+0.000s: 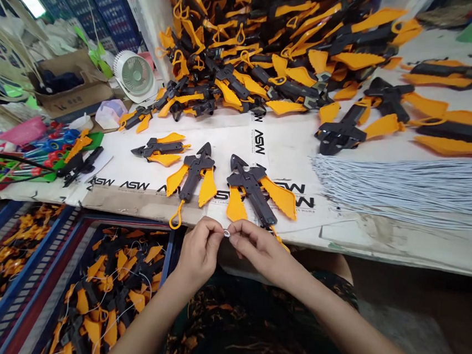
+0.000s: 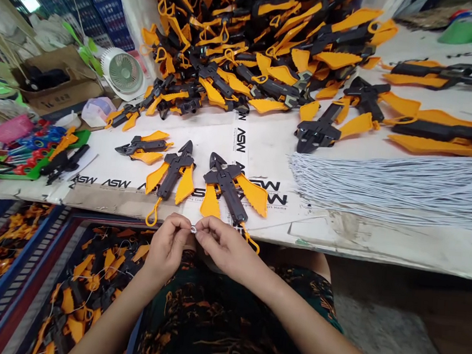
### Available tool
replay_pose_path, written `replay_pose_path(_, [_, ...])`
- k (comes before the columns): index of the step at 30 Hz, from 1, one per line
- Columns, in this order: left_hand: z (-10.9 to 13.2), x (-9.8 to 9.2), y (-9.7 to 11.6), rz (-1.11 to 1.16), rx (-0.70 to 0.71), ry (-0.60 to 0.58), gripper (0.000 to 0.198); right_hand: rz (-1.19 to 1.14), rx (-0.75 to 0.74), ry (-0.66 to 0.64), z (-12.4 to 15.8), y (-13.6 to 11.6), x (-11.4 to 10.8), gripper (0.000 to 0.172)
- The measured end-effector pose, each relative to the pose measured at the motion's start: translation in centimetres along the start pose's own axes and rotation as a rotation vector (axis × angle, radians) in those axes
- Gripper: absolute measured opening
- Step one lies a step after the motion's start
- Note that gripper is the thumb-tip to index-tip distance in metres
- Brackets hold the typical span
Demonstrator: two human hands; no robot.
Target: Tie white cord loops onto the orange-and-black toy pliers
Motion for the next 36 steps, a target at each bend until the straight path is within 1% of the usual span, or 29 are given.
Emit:
replay_pose_path(2, [0.3, 0.4, -1.3, 0.111, -0.135, -0.020, 0.013, 0.071, -0.029, 0.044, 0.0, -0.1, -0.2, 0.026])
replay_pose_path(4, [0.7, 0.8, -2.4, 0.212, -0.224, -0.040, 0.015, 0.160, -0.015, 0.081, 0.0, 0.1, -0.5, 0.028])
replay_pose_path(6, [1.0, 0.9, -2.9, 0.254, -0.262, -0.054, 0.017, 0.229, 0.031, 0.112, 0.0, 0.5, -0.9, 0.031])
replay_pose_path(8, [1.1, 0.7, -3.0, 0.216, -0.252, -0.062, 0.017, 0.238, 0.046, 0.123, 0.1, 0.5, -1.1, 0.031])
replay_pose_path(10, [0.9, 0.2, -2.3, 0.111, -0.176, -0.060, 0.015, 0.196, 0.033, 0.109, 0.3, 0.3, -1.0, 0.029])
replay_pose_path(11, [0.8, -0.1, -1.7, 0.049, -0.107, -0.057, 0.013, 0.161, 0.027, 0.098, 0.4, 0.2, -0.8, 0.028])
replay_pose_path(13, [0.7, -0.4, -0.1, -0.091, 0.075, -0.062, 0.011, 0.090, 0.037, 0.083, 0.5, 0.2, -0.5, 0.028])
replay_pose_path(15, [0.8, -0.3, 1.4, -0.252, 0.262, -0.067, 0.017, 0.026, 0.051, 0.076, 0.5, 0.3, -0.2, 0.028])
replay_pose_path(17, [0.9, -0.2, 2.4, -0.405, 0.417, -0.044, 0.016, -0.011, 0.049, 0.076, 0.5, 0.2, 0.0, 0.026])
replay_pose_path(19, [1.0, -0.1, 3.0, -0.506, 0.520, -0.034, 0.012, 0.006, 0.024, 0.086, 0.4, -0.3, -0.2, 0.023])
replay_pose_path(21, [1.0, 0.0, 3.2, -0.558, 0.563, -0.088, 0.011, 0.077, 0.000, 0.087, 0.5, -0.7, -0.5, 0.020])
replay_pose_path(23, [1.2, -0.1, 3.2, -0.581, 0.571, -0.181, 0.011, 0.169, -0.008, 0.081, 0.7, -0.9, -0.8, 0.018])
replay_pose_path(26, [1.4, -1.0, 3.0, -0.593, 0.552, -0.284, 0.014, 0.272, -0.005, 0.106, 1.0, -0.6, -1.1, 0.017])
replay_pose_path(29, [1.3, -1.9, 2.2, -0.609, 0.496, -0.367, 0.017, 0.319, -0.014, 0.116, 1.1, -0.4, -0.5, 0.015])
replay_pose_path(30, [1.2, -2.2, 1.8, -0.618, 0.474, -0.391, 0.017, 0.332, -0.042, 0.111, 1.2, -0.7, -0.3, 0.014])
replay_pose_path(32, [0.5, -2.9, 0.8, -0.646, 0.416, -0.427, 0.018, 0.366, -0.151, 0.089, 1.7, -2.1, -0.2, 0.009])
replay_pose_path(34, [-0.5, -3.7, -0.2, -0.690, 0.339, -0.451, 0.017, 0.422, -0.284, 0.113, 2.8, -3.8, -1.7, 0.018])
replay_pose_path(36, [-1.4, -4.2, -0.3, -0.706, 0.273, -0.462, 0.014, 0.511, -0.342, 0.239, 4.4, -4.8, -4.9, 0.023])
Point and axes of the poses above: each hand's wrist, its own z-axis away from the middle knuckle, its own x-axis out of the palm, y = z × x, the point moved 9 cm from there along -z, towards the middle knuckle, and after that the axes turned 5 degrees about -x, right-handed, at the moved point
